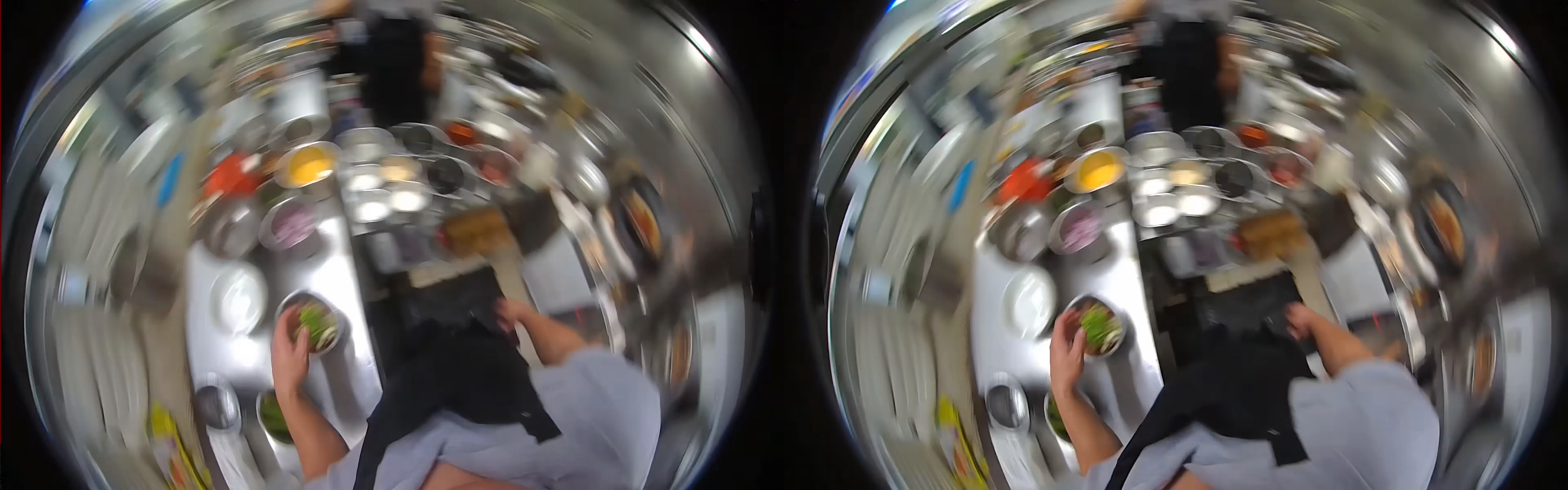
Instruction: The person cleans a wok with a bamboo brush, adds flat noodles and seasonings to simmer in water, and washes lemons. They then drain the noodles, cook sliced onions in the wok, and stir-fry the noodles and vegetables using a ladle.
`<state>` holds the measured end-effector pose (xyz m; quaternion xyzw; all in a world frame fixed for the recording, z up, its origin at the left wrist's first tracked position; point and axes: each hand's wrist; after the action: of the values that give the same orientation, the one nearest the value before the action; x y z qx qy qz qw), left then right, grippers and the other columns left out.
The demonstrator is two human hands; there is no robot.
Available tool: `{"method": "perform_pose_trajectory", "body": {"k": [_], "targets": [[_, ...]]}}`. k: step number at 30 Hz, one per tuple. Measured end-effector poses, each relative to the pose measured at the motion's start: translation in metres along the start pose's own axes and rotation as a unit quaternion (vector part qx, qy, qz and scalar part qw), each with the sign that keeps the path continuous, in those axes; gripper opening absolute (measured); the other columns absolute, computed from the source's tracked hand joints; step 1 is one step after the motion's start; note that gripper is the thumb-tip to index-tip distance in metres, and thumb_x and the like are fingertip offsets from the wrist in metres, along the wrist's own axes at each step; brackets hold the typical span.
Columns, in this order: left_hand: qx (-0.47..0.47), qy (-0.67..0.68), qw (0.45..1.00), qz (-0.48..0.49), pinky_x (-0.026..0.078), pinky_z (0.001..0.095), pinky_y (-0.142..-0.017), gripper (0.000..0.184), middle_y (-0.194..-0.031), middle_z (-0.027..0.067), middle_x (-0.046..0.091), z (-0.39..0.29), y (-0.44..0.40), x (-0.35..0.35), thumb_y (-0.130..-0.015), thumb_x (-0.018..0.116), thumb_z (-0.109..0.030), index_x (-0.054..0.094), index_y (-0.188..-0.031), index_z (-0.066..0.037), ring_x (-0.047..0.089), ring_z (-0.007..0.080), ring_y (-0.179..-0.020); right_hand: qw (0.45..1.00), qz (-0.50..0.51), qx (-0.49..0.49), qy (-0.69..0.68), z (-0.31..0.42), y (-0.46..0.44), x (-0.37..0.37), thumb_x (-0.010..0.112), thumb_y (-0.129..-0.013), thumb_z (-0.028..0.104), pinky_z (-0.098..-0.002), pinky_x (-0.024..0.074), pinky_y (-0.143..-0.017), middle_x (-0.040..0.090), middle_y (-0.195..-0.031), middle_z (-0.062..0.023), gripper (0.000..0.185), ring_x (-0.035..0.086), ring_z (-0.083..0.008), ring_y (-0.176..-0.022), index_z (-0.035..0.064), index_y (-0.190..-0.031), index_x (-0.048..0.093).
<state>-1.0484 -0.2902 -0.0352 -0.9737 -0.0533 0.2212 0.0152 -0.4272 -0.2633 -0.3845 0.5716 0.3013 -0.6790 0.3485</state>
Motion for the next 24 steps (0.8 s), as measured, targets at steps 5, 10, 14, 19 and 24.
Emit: {"method": "perform_pose_trajectory", "body": {"k": [5,10,14,19,24], "targets": [[0.013,0.022,0.945,0.325,0.046,0.0336,-0.094,0.047,-0.118,0.0164,0.06,-0.002,0.001,0.082,-0.091,0.052,-0.004,0.042,-0.136,-0.002,0.059,0.024,-0.111,0.701,0.185,0.523,-0.448,0.082,-0.071,-0.122,0.052,-0.088,0.016,-0.0379,0.0508,-0.049,0.069,-0.077,-0.0108,0.034,0.063,-0.0195,-0.058,0.0061,-0.12,0.057],[-0.111,0.007,0.892,0.437,0.052,0.0291,-0.08,0.052,-0.115,0.0198,0.062,0.026,0.002,0.095,-0.086,0.044,0.005,0.039,-0.137,-0.003,0.068,0.0226,-0.094,0.701,0.092,0.536,-0.461,0.083,-0.061,-0.133,0.052,-0.089,0.015,-0.036,0.0523,-0.051,0.069,-0.075,-0.011,0.04,0.064,-0.0194,-0.059,0.0083,-0.129,0.053],[-0.094,-0.026,0.888,0.449,0.052,0.0291,-0.078,0.057,-0.116,0.0208,0.061,0.027,-0.008,0.102,-0.081,0.04,0.011,0.039,-0.137,-0.002,0.067,0.0232,-0.096,0.641,0.105,0.592,-0.477,0.108,-0.009,-0.126,0.048,-0.088,0.014,-0.0344,0.0516,-0.049,0.069,-0.075,-0.0099,0.039,0.065,-0.0181,-0.059,0.0108,-0.127,0.055],[-0.058,-0.051,0.899,0.431,0.052,0.0298,-0.077,0.062,-0.118,0.0213,0.061,0.001,-0.035,0.129,-0.078,0.037,0.015,0.039,-0.137,-0.003,0.067,0.0228,-0.096,0.574,0.129,0.653,-0.477,0.119,0.077,-0.078,0.048,-0.086,0.011,-0.0325,0.0511,-0.047,0.069,-0.083,-0.0105,0.04,0.065,-0.0184,-0.058,0.0122,-0.125,0.055],[-0.069,-0.034,0.884,0.462,0.052,0.0307,-0.079,0.06,-0.117,0.0202,0.062,-0.025,-0.048,0.185,-0.079,0.04,0.014,0.042,-0.136,-0.006,0.066,0.0237,-0.096,0.542,-0.005,0.701,-0.463,0.116,0.142,-0.075,0.051,-0.085,0.008,-0.0341,0.0513,-0.045,0.067,-0.083,-0.0125,0.037,0.065,-0.02,-0.057,0.009,-0.121,0.059]]}}
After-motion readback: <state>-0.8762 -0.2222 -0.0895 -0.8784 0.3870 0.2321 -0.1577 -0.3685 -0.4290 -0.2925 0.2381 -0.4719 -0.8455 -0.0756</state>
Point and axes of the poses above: each hand's wrist, its own y-axis away from the middle knuckle, its own x-axis out of the palm, z = x × y
